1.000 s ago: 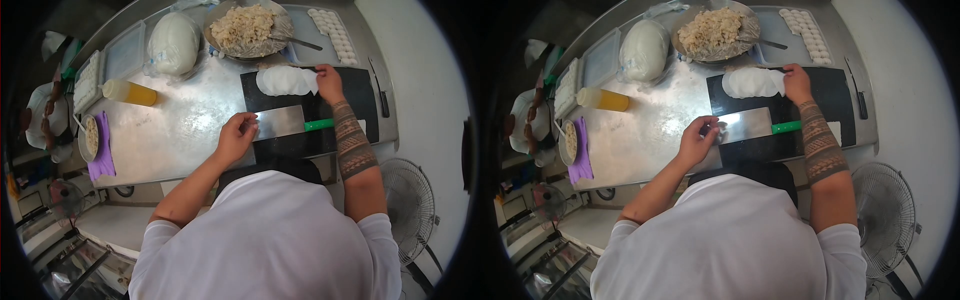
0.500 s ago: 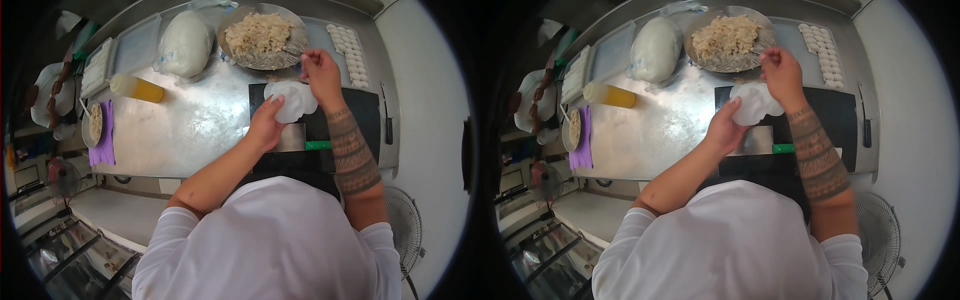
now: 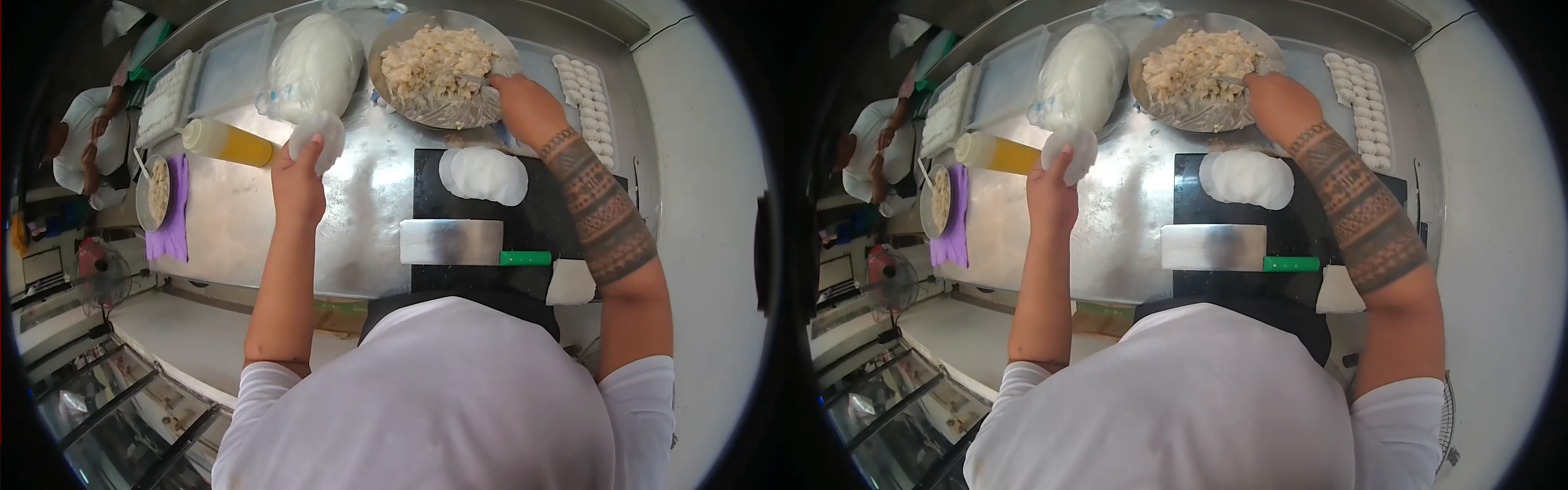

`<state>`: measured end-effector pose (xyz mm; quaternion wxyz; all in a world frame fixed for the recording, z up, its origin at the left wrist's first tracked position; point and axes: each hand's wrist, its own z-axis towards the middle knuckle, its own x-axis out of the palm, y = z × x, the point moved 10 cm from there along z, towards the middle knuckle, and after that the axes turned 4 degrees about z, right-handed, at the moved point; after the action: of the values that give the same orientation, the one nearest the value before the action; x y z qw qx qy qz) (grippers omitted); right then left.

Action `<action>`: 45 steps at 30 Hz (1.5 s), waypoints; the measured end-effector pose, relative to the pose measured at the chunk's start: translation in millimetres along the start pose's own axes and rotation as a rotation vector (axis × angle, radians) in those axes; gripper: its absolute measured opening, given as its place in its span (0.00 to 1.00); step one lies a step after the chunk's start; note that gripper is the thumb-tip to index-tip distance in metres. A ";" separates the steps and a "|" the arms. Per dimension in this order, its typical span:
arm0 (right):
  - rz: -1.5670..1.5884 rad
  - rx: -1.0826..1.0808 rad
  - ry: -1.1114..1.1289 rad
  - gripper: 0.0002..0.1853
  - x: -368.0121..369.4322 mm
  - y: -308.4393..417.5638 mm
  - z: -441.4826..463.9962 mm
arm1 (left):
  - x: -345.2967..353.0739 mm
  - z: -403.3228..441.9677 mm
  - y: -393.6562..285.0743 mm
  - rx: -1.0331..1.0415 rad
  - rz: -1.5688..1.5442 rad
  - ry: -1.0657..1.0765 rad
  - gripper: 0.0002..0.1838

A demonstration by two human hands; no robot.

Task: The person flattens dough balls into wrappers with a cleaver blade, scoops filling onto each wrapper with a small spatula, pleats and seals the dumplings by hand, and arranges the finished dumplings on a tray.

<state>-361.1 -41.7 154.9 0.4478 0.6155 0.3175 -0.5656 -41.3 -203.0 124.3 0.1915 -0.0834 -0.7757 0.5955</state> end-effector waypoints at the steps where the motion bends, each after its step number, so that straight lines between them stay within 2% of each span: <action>1: 0.004 -0.005 0.007 0.14 7.7 -0.4 8.1 | 2.9 1.7 7.5 -0.050 -0.054 0.040 0.18; 3: 0.033 0.036 0.231 0.19 40.1 -0.2 13.3 | 6.8 0.4 25.9 -0.149 -0.162 0.119 0.22; 4: 0.049 0.055 0.343 0.22 52.6 0.4 12.7 | 5.4 -1.9 31.5 -0.152 -0.100 0.105 0.21; 7: 0.052 0.035 0.273 0.17 27.1 2.3 8.2 | 2.6 -4.3 50.6 -0.155 0.073 0.101 0.19; 10: 0.024 0.073 0.142 0.18 5.1 -4.4 13.2 | 3.8 0.2 59.5 -0.123 0.091 0.127 0.18; 16: 0.099 0.017 0.252 0.17 33.9 -7.3 11.3 | 27.7 8.1 65.3 -0.212 -0.013 0.107 0.18; 19: 0.070 -0.002 0.139 0.18 18.8 -5.4 13.6 | 43.2 13.8 77.3 -0.257 -0.053 0.137 0.18; 23: -0.001 0.002 0.203 0.19 39.1 -1.3 7.9 | 65.8 22.1 108.2 -0.351 -0.007 0.202 0.21; 25: 0.013 0.011 0.230 0.20 41.3 6.5 -3.1 | 79.4 23.4 115.3 -0.410 -0.110 0.208 0.21; 27: 0.071 -0.004 0.238 0.20 40.4 10.2 -13.8 | 91.1 24.3 120.2 -0.459 -0.186 0.225 0.22; 30: 0.240 -0.078 0.241 0.20 37.8 9.2 -26.8 | 101.7 21.6 126.1 -0.544 -0.375 0.123 0.23; 34: 0.551 -0.129 0.217 0.20 26.3 10.7 -45.7 | 121.5 8.2 116.8 -0.630 -0.524 0.169 0.24; 37: 0.510 -0.116 0.183 0.21 16.9 27.1 -65.1 | 128.6 -2.0 109.6 -0.665 -0.594 0.202 0.25; 40: 0.406 -0.222 0.073 0.22 9.2 46.2 -85.7 | 123.5 -9.1 109.8 -0.708 -0.599 0.180 0.25; 43: 0.335 -0.177 0.177 0.22 -2.4 38.5 -82.0 | 112.6 -4.6 119.8 -0.691 -0.607 0.158 0.24; 45: 0.222 -0.073 0.145 0.21 -14.3 20.0 -63.6 | 100.0 4.2 124.8 -0.647 -0.557 0.153 0.25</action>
<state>-319.2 9.9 170.2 0.5055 0.6693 0.2994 -0.4548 -146.5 -136.5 23.8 0.3658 0.0292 -0.8989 0.2392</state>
